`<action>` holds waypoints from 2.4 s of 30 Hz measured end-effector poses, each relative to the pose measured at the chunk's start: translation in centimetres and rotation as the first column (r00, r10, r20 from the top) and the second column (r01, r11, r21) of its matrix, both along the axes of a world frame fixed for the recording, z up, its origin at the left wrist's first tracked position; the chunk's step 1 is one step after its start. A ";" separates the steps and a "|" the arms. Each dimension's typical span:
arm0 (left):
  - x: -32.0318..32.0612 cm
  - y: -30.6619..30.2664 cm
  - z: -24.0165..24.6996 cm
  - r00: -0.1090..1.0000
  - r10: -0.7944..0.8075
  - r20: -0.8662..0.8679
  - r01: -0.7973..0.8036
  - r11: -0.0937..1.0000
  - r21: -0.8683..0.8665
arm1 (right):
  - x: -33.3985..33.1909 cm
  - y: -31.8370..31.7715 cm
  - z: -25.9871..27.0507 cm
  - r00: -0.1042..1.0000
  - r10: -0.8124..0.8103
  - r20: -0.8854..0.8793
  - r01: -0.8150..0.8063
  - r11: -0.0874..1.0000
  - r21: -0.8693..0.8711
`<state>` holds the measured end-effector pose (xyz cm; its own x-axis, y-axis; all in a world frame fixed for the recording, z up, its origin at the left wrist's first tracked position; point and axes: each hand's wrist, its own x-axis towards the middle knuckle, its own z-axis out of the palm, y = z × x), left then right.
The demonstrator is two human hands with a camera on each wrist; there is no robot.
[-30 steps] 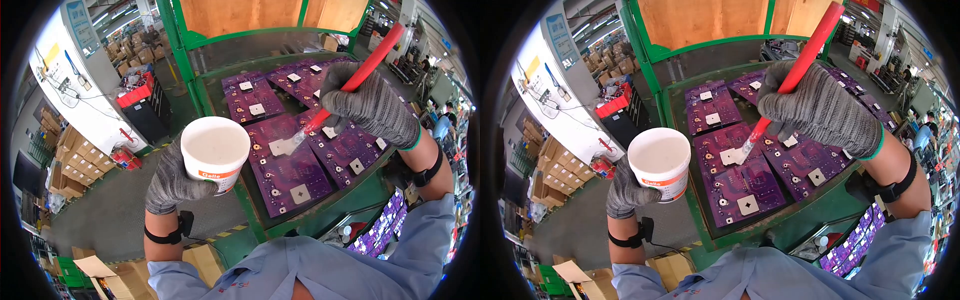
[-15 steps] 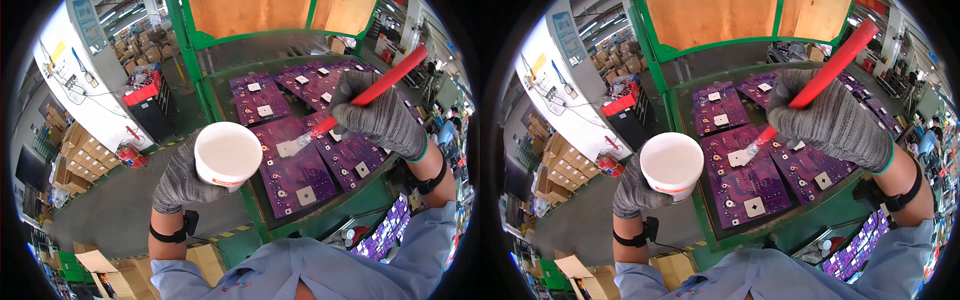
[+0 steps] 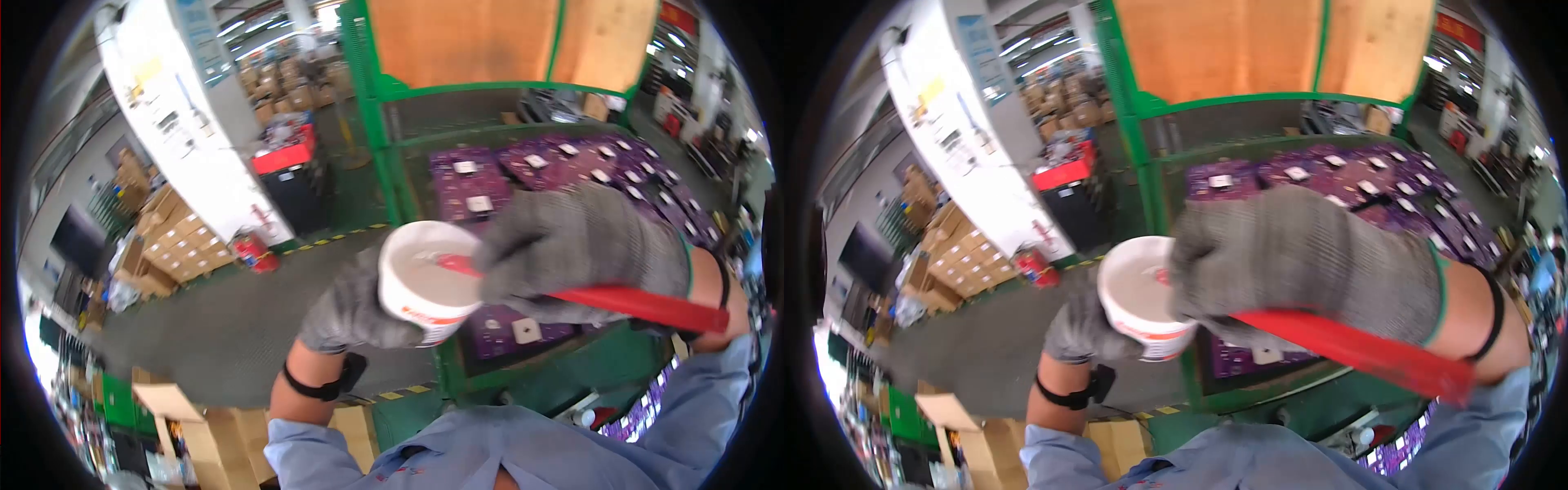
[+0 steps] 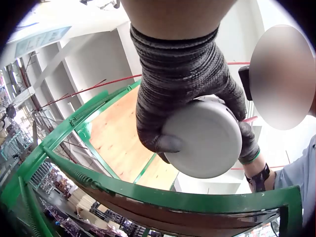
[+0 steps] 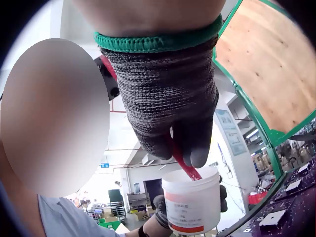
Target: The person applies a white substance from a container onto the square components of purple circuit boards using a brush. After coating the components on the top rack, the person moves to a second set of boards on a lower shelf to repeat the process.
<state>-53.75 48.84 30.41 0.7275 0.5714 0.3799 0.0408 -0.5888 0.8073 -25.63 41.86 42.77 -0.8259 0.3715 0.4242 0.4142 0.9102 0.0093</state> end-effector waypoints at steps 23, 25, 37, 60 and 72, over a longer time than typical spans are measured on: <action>-2.1 -0.1 -3.8 0.944 0.223 0.245 -0.087 0.881 -0.464 | 7.0 1.4 -2.1 0.700 -0.602 -0.383 0.119 0.628 -0.769; -2.1 0.3 -4.1 0.945 0.216 0.246 -0.081 0.883 -0.463 | 7.6 1.5 -2.2 0.727 -0.607 -0.320 0.147 0.593 -0.792; -1.6 1.3 -4.5 0.951 0.238 0.199 -0.123 0.879 -0.461 | 6.9 2.0 -1.2 0.675 -0.706 -0.214 0.339 0.554 -0.760; 1.4 0.9 -1.2 0.991 0.051 0.123 -0.021 0.971 -0.237 | 2.4 -0.7 0.2 0.991 0.004 -0.135 -0.027 0.985 -0.170; 0.4 0.3 -3.8 0.961 0.091 0.261 0.048 0.874 -0.483 | 2.3 -3.1 0.7 0.977 -0.045 -0.210 0.077 0.987 0.145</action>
